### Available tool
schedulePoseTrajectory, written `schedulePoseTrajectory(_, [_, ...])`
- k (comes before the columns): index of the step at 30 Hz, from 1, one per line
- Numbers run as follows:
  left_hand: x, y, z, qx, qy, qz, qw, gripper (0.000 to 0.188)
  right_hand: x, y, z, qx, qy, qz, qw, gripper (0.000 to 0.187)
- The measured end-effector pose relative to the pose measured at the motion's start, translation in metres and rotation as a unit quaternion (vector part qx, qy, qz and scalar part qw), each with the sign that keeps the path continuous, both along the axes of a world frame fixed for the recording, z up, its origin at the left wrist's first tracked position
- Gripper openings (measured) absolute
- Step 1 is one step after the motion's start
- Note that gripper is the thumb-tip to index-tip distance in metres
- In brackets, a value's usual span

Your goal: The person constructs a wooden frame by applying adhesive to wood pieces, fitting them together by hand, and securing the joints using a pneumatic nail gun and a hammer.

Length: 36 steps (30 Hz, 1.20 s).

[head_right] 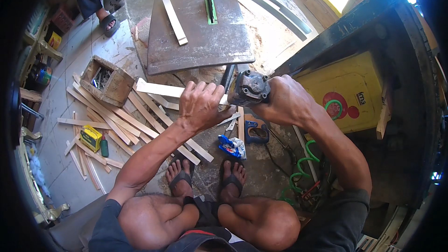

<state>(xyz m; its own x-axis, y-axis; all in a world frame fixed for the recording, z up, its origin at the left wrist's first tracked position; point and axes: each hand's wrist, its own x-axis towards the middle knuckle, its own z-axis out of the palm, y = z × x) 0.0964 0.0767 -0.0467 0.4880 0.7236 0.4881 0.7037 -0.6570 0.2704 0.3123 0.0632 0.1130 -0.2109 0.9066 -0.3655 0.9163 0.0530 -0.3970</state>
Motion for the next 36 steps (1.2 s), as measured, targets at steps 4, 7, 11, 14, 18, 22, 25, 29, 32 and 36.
schedulePoseTrajectory(4, [0.0, -0.001, 0.0, 0.005, -0.008, 0.006, 1.0, 0.046, -0.002, 0.0, 0.001, 0.001, -0.013, 0.007, 1.0, 0.038])
schedulePoseTrajectory(7, [0.0, 0.0, 0.0, 0.007, -0.015, 0.002, 1.0, 0.045, -0.001, 0.0, 0.001, 0.006, -0.007, 0.006, 1.0, 0.037])
schedulePoseTrajectory(11, [0.001, 0.001, 0.0, 0.008, -0.01, -0.001, 1.0, 0.045, 0.005, -0.002, -0.004, 0.015, 0.001, 0.003, 1.0, 0.038])
schedulePoseTrajectory(14, [0.002, 0.001, -0.001, 0.009, -0.008, 0.001, 1.0, 0.044, 0.0, -0.003, 0.002, 0.008, -0.012, -0.001, 1.0, 0.038])
schedulePoseTrajectory(18, [0.002, 0.001, -0.002, 0.012, -0.01, 0.001, 1.0, 0.044, 0.002, -0.003, -0.001, 0.008, -0.01, 0.0, 1.0, 0.038])
schedulePoseTrajectory(22, [0.002, 0.001, -0.001, 0.005, -0.005, -0.002, 1.0, 0.045, 0.003, -0.004, -0.003, 0.013, 0.004, 0.0, 1.0, 0.038])
schedulePoseTrajectory(25, [0.002, 0.001, 0.0, -0.004, 0.0, -0.004, 1.0, 0.045, 0.005, -0.004, -0.004, 0.008, 0.006, 0.0, 1.0, 0.036])
schedulePoseTrajectory(29, [0.002, 0.0, 0.0, -0.002, 0.005, -0.003, 1.0, 0.049, 0.011, -0.011, -0.008, 0.013, 0.018, 0.015, 1.0, 0.03])
schedulePoseTrajectory(32, [-0.001, 0.002, -0.002, -0.006, 0.021, -0.003, 1.0, 0.05, 0.017, -0.04, -0.013, 0.045, 0.061, -0.054, 0.996, 0.026])
schedulePoseTrajectory(36, [0.006, 0.005, 0.001, -0.004, 0.027, -0.029, 0.999, 0.052, 0.047, -0.113, -0.07, 0.117, 0.186, -0.178, 0.959, 0.03])
